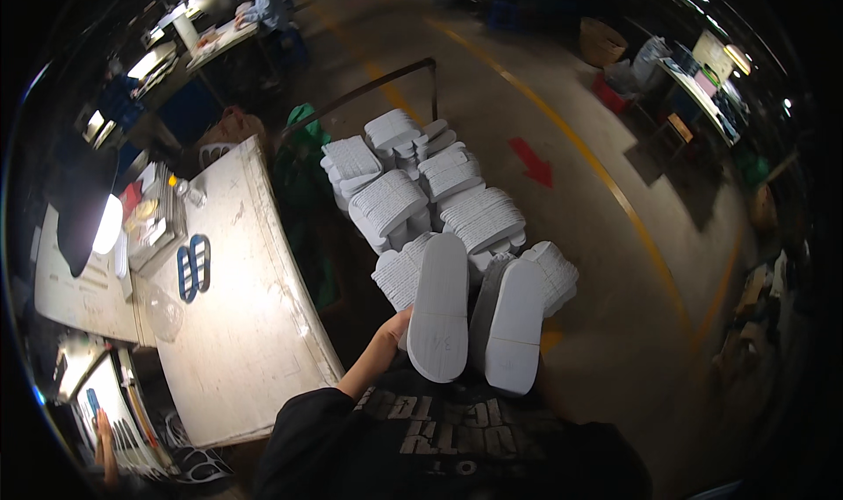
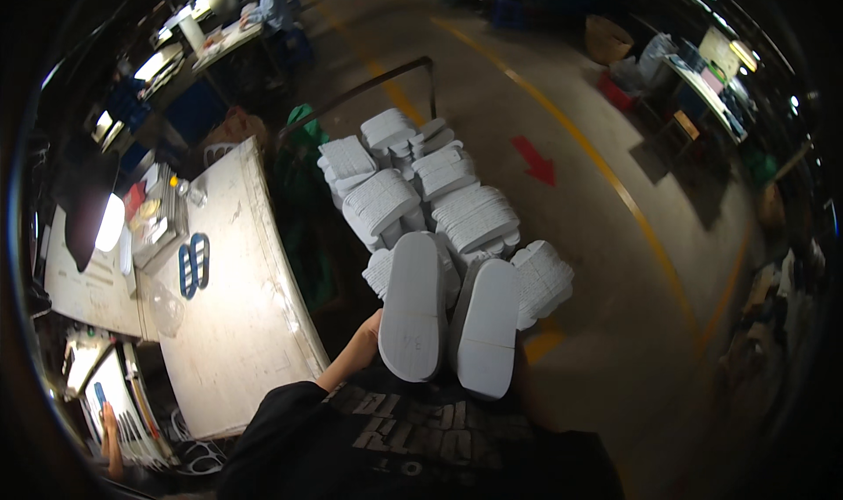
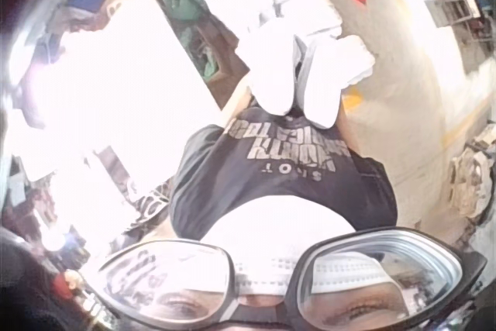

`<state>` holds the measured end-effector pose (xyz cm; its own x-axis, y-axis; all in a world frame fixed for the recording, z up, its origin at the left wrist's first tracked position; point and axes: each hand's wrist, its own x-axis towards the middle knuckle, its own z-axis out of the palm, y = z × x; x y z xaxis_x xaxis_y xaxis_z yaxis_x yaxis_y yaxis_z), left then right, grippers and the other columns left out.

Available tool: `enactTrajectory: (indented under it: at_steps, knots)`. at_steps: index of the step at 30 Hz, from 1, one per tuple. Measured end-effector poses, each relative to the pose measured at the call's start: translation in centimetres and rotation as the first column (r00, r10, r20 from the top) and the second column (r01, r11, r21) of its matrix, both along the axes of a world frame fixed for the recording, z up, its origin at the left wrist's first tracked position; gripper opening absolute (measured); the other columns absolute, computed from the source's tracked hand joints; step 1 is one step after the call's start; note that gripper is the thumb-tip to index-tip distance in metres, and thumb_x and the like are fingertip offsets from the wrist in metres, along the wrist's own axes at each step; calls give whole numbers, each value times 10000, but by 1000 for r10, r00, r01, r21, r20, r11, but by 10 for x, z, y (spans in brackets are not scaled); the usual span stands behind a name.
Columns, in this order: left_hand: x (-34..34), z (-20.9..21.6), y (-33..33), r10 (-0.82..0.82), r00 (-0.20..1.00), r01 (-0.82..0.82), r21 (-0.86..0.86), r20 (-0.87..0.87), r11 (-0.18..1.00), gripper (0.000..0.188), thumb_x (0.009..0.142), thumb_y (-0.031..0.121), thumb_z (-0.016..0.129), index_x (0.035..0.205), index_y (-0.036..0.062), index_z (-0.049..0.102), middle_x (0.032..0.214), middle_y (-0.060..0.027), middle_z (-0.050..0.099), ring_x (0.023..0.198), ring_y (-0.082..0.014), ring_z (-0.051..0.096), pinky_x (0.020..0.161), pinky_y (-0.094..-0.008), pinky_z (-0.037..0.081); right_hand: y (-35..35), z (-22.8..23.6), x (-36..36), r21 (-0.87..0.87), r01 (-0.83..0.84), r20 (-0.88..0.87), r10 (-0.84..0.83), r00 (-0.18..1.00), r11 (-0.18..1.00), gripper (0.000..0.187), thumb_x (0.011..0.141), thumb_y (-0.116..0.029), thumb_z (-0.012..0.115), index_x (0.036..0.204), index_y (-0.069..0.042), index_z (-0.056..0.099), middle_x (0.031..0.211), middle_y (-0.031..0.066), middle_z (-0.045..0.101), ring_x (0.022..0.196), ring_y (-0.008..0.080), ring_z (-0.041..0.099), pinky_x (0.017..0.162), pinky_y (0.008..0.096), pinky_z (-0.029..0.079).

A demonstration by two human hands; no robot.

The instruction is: The person writes on a paper with a pink pen at a workbench, then picks up a white slipper and marks it with the pen. The person places the marked slipper back onto a stack of similar slippers.

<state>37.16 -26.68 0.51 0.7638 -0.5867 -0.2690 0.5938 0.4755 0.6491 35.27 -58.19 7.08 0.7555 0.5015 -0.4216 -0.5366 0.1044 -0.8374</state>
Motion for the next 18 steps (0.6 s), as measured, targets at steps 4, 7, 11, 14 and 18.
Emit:
enactTrajectory:
  at_steps: [4, 7, 11, 14, 18]
  knots:
    - [17, -11, 8, -41, 998, 39, -34, -41, 999, 827, 936, 482, 700, 1544, 11, 395, 1461, -156, 560, 1341, -250, 547, 1119, -388, 439, 8, 2, 4, -5, 36, 9, -35, 999, 999, 544, 1109, -443, 408, 1499, -70, 477, 1369, 97, 621, 1239, 206, 608, 1031, 381, 507]
    - [32, -23, 20, -64, 995, 60, -44, -74, 997, 793, 947, 465, 693, 1533, 7, 416, 1446, -159, 575, 1327, -249, 562, 1110, -387, 451, 8, 5, 8, -10, 62, 21, -61, 998, 998, 543, 1108, -442, 413, 1498, -70, 478, 1369, 98, 621, 1239, 207, 608, 1028, 382, 509]
    - [45, -37, 62, -63, 993, 61, -18, -104, 998, 748, 962, 442, 683, 1519, 3, 444, 1426, -161, 595, 1307, -249, 582, 1097, -385, 468, 6, 10, 17, -25, 105, 47, -104, 994, 994, 542, 1106, -441, 419, 1497, -69, 479, 1370, 99, 621, 1240, 208, 609, 1024, 382, 512]
    - [59, -49, 113, -53, 993, 56, 17, -107, 998, 715, 973, 425, 675, 1509, 0, 465, 1412, -164, 610, 1293, -249, 597, 1087, -384, 480, 5, 15, 23, -33, 141, 71, -138, 988, 989, 542, 1105, -439, 423, 1496, -68, 480, 1370, 100, 621, 1240, 208, 609, 1021, 382, 514]
    - [90, -57, 180, -1, 997, 7, 87, -73, 996, 672, 988, 402, 665, 1495, -4, 493, 1392, -167, 630, 1273, -248, 617, 1074, -382, 497, 7, 20, 25, -47, 192, 89, -187, 978, 980, 541, 1103, -438, 430, 1495, -68, 481, 1370, 101, 621, 1241, 209, 609, 1018, 383, 516]
